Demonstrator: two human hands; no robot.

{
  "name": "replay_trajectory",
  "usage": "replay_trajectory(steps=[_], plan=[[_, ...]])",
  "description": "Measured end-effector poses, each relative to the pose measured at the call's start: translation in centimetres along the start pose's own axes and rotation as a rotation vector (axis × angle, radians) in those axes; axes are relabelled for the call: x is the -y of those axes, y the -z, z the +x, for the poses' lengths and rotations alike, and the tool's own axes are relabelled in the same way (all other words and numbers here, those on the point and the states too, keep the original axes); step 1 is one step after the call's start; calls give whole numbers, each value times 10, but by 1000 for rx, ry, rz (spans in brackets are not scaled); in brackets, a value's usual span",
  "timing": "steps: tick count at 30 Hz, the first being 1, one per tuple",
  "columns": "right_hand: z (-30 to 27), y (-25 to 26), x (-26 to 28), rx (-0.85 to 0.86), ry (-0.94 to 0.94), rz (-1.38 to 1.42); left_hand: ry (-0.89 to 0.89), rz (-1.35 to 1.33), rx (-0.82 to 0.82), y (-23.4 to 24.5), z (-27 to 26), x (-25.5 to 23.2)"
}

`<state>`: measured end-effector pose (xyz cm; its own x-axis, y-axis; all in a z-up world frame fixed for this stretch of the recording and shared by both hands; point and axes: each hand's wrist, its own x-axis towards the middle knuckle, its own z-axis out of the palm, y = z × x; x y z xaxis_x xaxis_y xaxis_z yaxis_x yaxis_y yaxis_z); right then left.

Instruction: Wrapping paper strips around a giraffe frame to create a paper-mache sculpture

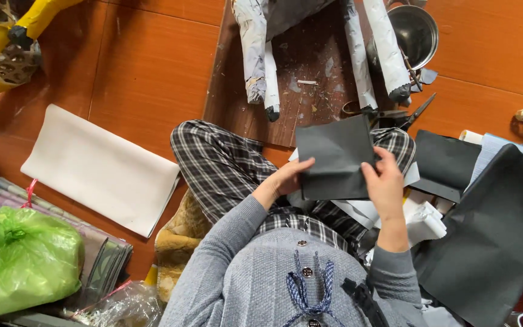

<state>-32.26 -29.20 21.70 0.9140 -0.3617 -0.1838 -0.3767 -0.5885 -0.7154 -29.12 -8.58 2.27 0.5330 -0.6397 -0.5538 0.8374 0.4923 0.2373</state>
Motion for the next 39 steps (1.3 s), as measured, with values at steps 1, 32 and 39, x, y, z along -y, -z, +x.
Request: replay_trajectory(steps=[1, 32, 39], plan=[[-6, 4, 13, -2, 4, 2, -3, 2, 1, 4, 1, 1], [-27, -20, -91, -274, -61, 449, 7, 305, -118, -66, -40, -14], [41, 38, -227, -955, -97, 444, 138, 598, 424, -133, -49, -29]])
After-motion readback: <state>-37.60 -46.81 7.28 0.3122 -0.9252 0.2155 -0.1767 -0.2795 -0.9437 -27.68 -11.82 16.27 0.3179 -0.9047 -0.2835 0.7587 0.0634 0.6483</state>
